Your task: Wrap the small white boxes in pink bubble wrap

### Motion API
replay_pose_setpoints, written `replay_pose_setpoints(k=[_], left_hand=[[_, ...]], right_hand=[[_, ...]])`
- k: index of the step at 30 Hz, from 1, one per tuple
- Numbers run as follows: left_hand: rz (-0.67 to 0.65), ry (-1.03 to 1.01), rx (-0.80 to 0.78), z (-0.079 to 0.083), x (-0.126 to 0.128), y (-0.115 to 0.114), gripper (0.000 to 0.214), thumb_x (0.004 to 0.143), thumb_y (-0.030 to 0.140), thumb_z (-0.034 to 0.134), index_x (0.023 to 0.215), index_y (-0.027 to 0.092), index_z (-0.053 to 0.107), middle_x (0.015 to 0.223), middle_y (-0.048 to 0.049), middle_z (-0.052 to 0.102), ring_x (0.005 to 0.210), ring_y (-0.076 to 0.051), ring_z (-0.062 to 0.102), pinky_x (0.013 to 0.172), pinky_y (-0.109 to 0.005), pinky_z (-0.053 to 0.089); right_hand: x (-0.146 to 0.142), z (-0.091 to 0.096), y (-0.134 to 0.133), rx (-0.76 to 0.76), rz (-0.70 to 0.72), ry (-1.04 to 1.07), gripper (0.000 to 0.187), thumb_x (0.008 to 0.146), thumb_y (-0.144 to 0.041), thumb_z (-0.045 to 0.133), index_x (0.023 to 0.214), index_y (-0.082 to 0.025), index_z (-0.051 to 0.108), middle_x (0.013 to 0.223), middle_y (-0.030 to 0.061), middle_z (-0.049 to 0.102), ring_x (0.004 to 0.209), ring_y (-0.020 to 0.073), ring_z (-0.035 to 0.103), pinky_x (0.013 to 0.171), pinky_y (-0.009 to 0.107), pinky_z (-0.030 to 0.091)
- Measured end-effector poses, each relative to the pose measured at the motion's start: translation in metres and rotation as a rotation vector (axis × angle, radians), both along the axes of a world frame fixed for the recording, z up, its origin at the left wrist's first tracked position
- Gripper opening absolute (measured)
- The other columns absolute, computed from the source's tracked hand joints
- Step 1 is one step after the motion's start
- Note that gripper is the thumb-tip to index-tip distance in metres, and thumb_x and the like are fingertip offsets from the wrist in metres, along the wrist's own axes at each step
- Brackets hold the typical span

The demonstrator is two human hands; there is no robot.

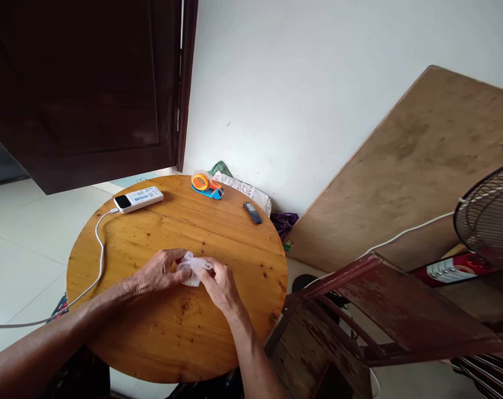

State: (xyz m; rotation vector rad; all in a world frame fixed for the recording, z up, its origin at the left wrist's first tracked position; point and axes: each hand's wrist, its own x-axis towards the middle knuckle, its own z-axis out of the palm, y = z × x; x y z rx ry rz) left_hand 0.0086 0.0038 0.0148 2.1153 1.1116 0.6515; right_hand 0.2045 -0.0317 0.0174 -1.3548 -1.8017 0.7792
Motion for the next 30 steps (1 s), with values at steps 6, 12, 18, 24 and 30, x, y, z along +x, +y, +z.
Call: replay_pose_setpoints(k=[6,12,18,24,30], left_hand=[[0.115,-0.118,-0.176,0.001,-0.001,0.001,0.041,0.089,0.049,0.05,0.103,0.014,0.066,0.077,-0.0033,0.066,0.066,-0.016,0.057,0.06,-0.025,0.041],[0.079,-0.364,-0.338,-0.004,-0.001,-0.007,0.06,0.075,0.04,0.068,0.128,0.018,0.049,0.104,-0.0067,0.07,0.082,-0.018,0.064,0.072,-0.028,0.05],[0.141,-0.183,-0.265,-0.002,0.0,-0.006,0.044,0.072,0.032,0.068,0.113,0.017,0.062,0.087,-0.0036,0.068,0.077,-0.019,0.06,0.069,-0.029,0.047],[0.04,-0.29,-0.391,-0.007,-0.001,-0.004,0.041,0.076,0.028,0.066,0.115,0.018,0.059,0.084,-0.0002,0.065,0.072,-0.015,0.058,0.067,-0.026,0.047],[-0.041,-0.656,-0.554,-0.02,0.003,-0.003,0.052,0.079,0.029,0.07,0.125,0.019,0.048,0.111,-0.0064,0.062,0.091,-0.017,0.061,0.078,-0.029,0.051]], right_hand=[[-0.002,-0.002,0.009,-0.18,-0.126,-0.014,0.04,0.089,-0.049,0.049,0.068,-0.017,0.062,0.059,-0.0019,0.054,0.058,0.0137,0.049,0.054,0.023,0.034],[0.003,0.002,0.021,-0.204,-0.078,0.001,0.033,0.087,-0.042,0.053,0.068,-0.017,0.062,0.064,-0.0031,0.056,0.062,0.0126,0.048,0.059,0.022,0.036],[0.0,0.003,0.032,-0.251,-0.033,0.09,0.035,0.09,-0.044,0.052,0.077,-0.016,0.067,0.07,-0.0012,0.06,0.067,0.014,0.052,0.061,0.023,0.039],[-0.002,-0.005,0.033,-0.17,-0.034,0.158,0.032,0.09,-0.044,0.054,0.078,-0.017,0.067,0.069,-0.0012,0.06,0.066,0.0139,0.051,0.062,0.023,0.04],[-0.001,-0.001,0.025,-0.213,-0.007,0.187,0.036,0.09,-0.05,0.053,0.084,-0.017,0.067,0.067,-0.0022,0.058,0.063,0.0128,0.051,0.059,0.023,0.04]])
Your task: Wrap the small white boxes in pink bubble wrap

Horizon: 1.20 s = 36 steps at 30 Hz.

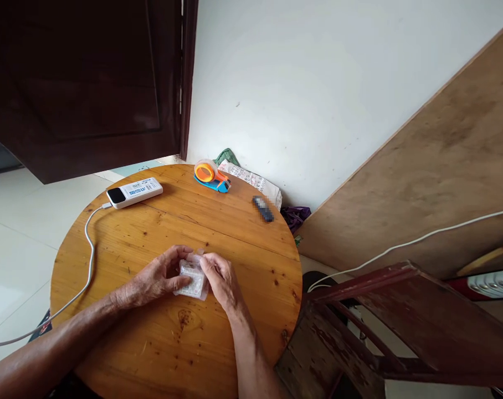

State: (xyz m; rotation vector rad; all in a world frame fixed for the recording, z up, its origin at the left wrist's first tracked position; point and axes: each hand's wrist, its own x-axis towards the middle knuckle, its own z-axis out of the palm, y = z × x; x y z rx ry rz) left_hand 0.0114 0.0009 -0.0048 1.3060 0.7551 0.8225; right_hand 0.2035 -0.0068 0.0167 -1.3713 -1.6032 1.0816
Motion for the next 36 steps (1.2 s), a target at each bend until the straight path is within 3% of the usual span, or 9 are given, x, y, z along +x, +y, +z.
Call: replay_pose_setpoints(k=[3,5,9,12,17,24,29,36], left_hand=[[0.035,-0.047,-0.002,-0.009,0.002,0.001,0.065,0.08,0.034,0.072,0.136,0.02,0.042,0.118,-0.01,0.06,0.091,-0.018,0.061,0.076,-0.03,0.051],[0.057,-0.032,0.026,-0.012,0.003,0.002,0.072,0.081,0.037,0.073,0.142,0.021,0.038,0.118,-0.0108,0.06,0.09,-0.018,0.061,0.075,-0.03,0.051],[0.047,-0.004,0.052,-0.009,0.003,0.003,0.078,0.082,0.039,0.071,0.148,0.024,0.032,0.12,-0.0103,0.059,0.09,-0.017,0.06,0.076,-0.03,0.05],[0.005,-0.015,0.029,-0.004,0.003,0.003,0.082,0.081,0.039,0.071,0.15,0.024,0.029,0.124,-0.0106,0.056,0.091,-0.016,0.059,0.077,-0.03,0.049],[-0.022,-0.078,-0.015,-0.006,0.005,0.006,0.089,0.078,0.041,0.073,0.151,0.025,0.024,0.124,-0.01,0.054,0.094,-0.017,0.058,0.079,-0.03,0.049],[-0.04,-0.112,-0.023,-0.005,0.005,0.007,0.084,0.078,0.04,0.075,0.147,0.023,0.031,0.109,-0.0053,0.052,0.088,-0.016,0.055,0.074,-0.028,0.047],[-0.028,-0.12,-0.026,-0.006,0.006,0.006,0.079,0.078,0.044,0.074,0.144,0.024,0.035,0.101,-0.0029,0.051,0.077,-0.012,0.051,0.063,-0.024,0.043],[0.014,-0.078,-0.01,-0.009,0.004,0.01,0.077,0.077,0.046,0.074,0.142,0.023,0.038,0.103,-0.004,0.052,0.076,-0.012,0.05,0.063,-0.024,0.042]], right_hand=[[-0.001,0.003,-0.006,-0.016,0.039,-0.018,0.037,0.084,-0.05,0.061,0.101,-0.018,0.068,0.078,0.0002,0.066,0.068,0.0146,0.057,0.062,0.023,0.044],[-0.003,0.004,-0.009,0.004,0.02,-0.057,0.035,0.081,-0.046,0.065,0.102,-0.018,0.068,0.081,0.0014,0.069,0.07,0.0157,0.059,0.063,0.024,0.046],[-0.008,0.001,-0.008,0.085,-0.051,-0.104,0.026,0.083,-0.044,0.06,0.089,-0.02,0.068,0.075,0.0018,0.065,0.071,0.0168,0.057,0.063,0.026,0.046],[-0.013,-0.002,-0.002,0.089,-0.103,-0.078,0.033,0.088,-0.048,0.054,0.072,-0.02,0.063,0.064,-0.0002,0.057,0.063,0.0141,0.05,0.058,0.024,0.042],[-0.022,-0.003,0.008,0.088,-0.149,-0.022,0.031,0.086,-0.044,0.054,0.066,-0.021,0.057,0.061,-0.0023,0.048,0.059,0.0122,0.044,0.054,0.023,0.037],[-0.024,-0.002,0.008,0.12,-0.135,-0.025,0.028,0.089,-0.041,0.051,0.073,-0.02,0.06,0.064,-0.0022,0.05,0.062,0.0125,0.044,0.057,0.024,0.038],[-0.024,-0.004,0.006,0.141,-0.152,-0.036,0.025,0.09,-0.039,0.051,0.078,-0.021,0.063,0.068,-0.0015,0.057,0.065,0.0148,0.05,0.061,0.026,0.041],[-0.024,-0.003,-0.001,0.206,-0.15,-0.007,0.018,0.091,-0.034,0.05,0.084,-0.021,0.061,0.082,0.0006,0.066,0.078,0.0165,0.06,0.074,0.025,0.047]])
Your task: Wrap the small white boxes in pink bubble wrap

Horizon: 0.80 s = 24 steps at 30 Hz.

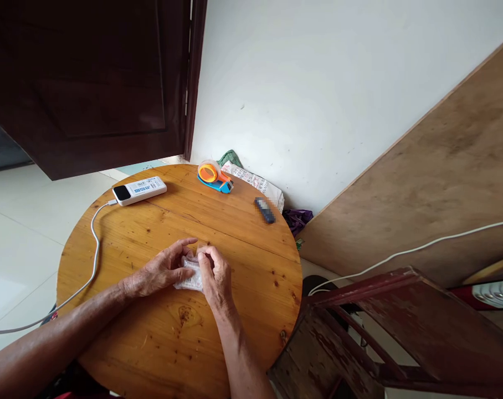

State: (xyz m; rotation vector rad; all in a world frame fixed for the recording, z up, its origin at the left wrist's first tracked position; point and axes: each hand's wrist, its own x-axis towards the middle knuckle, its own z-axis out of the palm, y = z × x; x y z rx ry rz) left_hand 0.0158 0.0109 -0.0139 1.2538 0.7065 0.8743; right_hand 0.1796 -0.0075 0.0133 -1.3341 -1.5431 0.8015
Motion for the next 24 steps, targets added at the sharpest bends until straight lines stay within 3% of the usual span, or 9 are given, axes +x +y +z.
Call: replay_pose_setpoints(k=[9,13,19,24], left_hand=[[0.122,0.121,0.016,0.01,-0.005,0.009,0.082,0.077,0.04,0.072,0.146,0.018,0.033,0.098,-0.0035,0.058,0.076,-0.013,0.054,0.066,-0.025,0.045],[0.172,0.242,0.086,0.012,-0.005,0.01,0.073,0.08,0.04,0.067,0.143,0.018,0.039,0.098,-0.0034,0.062,0.073,-0.012,0.055,0.068,-0.026,0.046],[0.146,0.272,0.144,0.013,-0.007,0.011,0.052,0.085,0.042,0.061,0.127,0.012,0.054,0.099,-0.0074,0.067,0.085,-0.018,0.061,0.078,-0.031,0.05],[0.161,0.334,0.144,0.018,-0.009,0.01,0.05,0.086,0.042,0.059,0.126,0.013,0.056,0.101,-0.0072,0.067,0.087,-0.019,0.061,0.075,-0.029,0.05]], right_hand=[[0.002,0.002,-0.003,0.188,0.104,-0.163,0.021,0.096,-0.026,0.044,0.092,-0.023,0.065,0.094,0.005,0.067,0.092,0.0183,0.063,0.084,0.028,0.049],[0.008,-0.003,-0.004,0.278,0.149,-0.253,0.023,0.097,-0.021,0.044,0.101,-0.024,0.067,0.104,0.0057,0.068,0.1,0.0179,0.064,0.09,0.028,0.049],[0.018,-0.003,-0.009,0.33,0.206,-0.327,0.025,0.095,-0.02,0.048,0.108,-0.024,0.069,0.119,0.0074,0.067,0.109,0.0199,0.064,0.097,0.032,0.051],[0.023,0.0,-0.01,0.433,0.191,-0.484,0.022,0.093,-0.019,0.052,0.107,-0.022,0.069,0.128,0.0111,0.061,0.112,0.0229,0.061,0.095,0.038,0.052]])
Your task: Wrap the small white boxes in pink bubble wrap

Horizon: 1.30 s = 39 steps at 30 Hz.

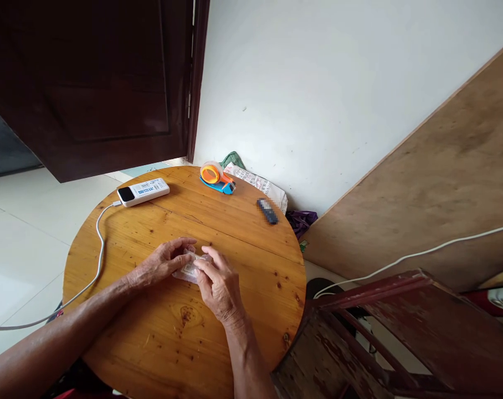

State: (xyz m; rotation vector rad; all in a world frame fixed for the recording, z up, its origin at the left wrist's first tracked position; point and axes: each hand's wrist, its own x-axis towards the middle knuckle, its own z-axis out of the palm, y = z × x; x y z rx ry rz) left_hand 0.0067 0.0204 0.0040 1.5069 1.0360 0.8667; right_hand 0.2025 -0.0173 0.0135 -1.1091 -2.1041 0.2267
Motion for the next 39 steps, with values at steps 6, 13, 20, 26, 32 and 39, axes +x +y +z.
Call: replay_pose_setpoints(k=[6,13,20,26,32,39], left_hand=[[0.032,0.065,0.012,0.0,0.003,-0.004,0.058,0.081,0.04,0.06,0.133,0.013,0.052,0.098,-0.0062,0.065,0.085,-0.019,0.059,0.076,-0.031,0.049],[0.032,-0.038,-0.004,-0.008,0.01,-0.005,0.066,0.077,0.038,0.064,0.137,0.017,0.047,0.113,-0.008,0.06,0.086,-0.017,0.058,0.08,-0.031,0.049],[-0.019,-0.104,-0.012,-0.011,0.01,0.0,0.07,0.077,0.04,0.068,0.14,0.017,0.045,0.13,-0.0141,0.055,0.096,-0.02,0.058,0.086,-0.034,0.049],[-0.056,-0.12,-0.016,-0.011,0.009,0.002,0.068,0.08,0.034,0.068,0.142,0.02,0.043,0.132,-0.0138,0.054,0.098,-0.019,0.059,0.086,-0.033,0.049],[-0.025,-0.106,0.076,-0.017,0.011,0.004,0.061,0.083,0.034,0.067,0.139,0.02,0.047,0.128,-0.0122,0.055,0.109,-0.023,0.056,0.095,-0.036,0.046],[-0.011,-0.044,0.169,-0.02,0.01,0.002,0.054,0.086,0.035,0.063,0.136,0.02,0.05,0.128,-0.0118,0.056,0.113,-0.024,0.055,0.096,-0.037,0.047]], right_hand=[[-0.001,0.006,-0.001,0.163,-0.067,-0.199,0.023,0.092,-0.019,0.053,0.106,-0.023,0.07,0.132,0.0122,0.058,0.119,0.028,0.055,0.095,0.046,0.047],[-0.004,0.003,-0.002,0.121,-0.077,-0.112,0.026,0.09,-0.022,0.053,0.111,-0.022,0.068,0.132,0.0107,0.057,0.114,0.0262,0.057,0.095,0.043,0.046],[-0.007,0.001,-0.002,0.095,-0.088,-0.159,0.025,0.089,-0.02,0.049,0.11,-0.019,0.063,0.133,0.0125,0.057,0.121,0.0286,0.052,0.099,0.045,0.042],[-0.007,0.0,-0.002,0.089,-0.108,-0.148,0.028,0.089,-0.021,0.049,0.115,-0.021,0.062,0.134,0.0121,0.055,0.12,0.0283,0.053,0.099,0.045,0.043],[-0.01,-0.002,-0.002,0.147,-0.071,-0.152,0.024,0.091,-0.019,0.047,0.108,-0.02,0.064,0.13,0.0124,0.058,0.119,0.0272,0.054,0.099,0.044,0.044],[-0.01,-0.006,0.001,0.099,-0.09,-0.121,0.032,0.091,-0.024,0.048,0.118,-0.019,0.062,0.132,0.0124,0.058,0.121,0.0282,0.053,0.101,0.045,0.044]])
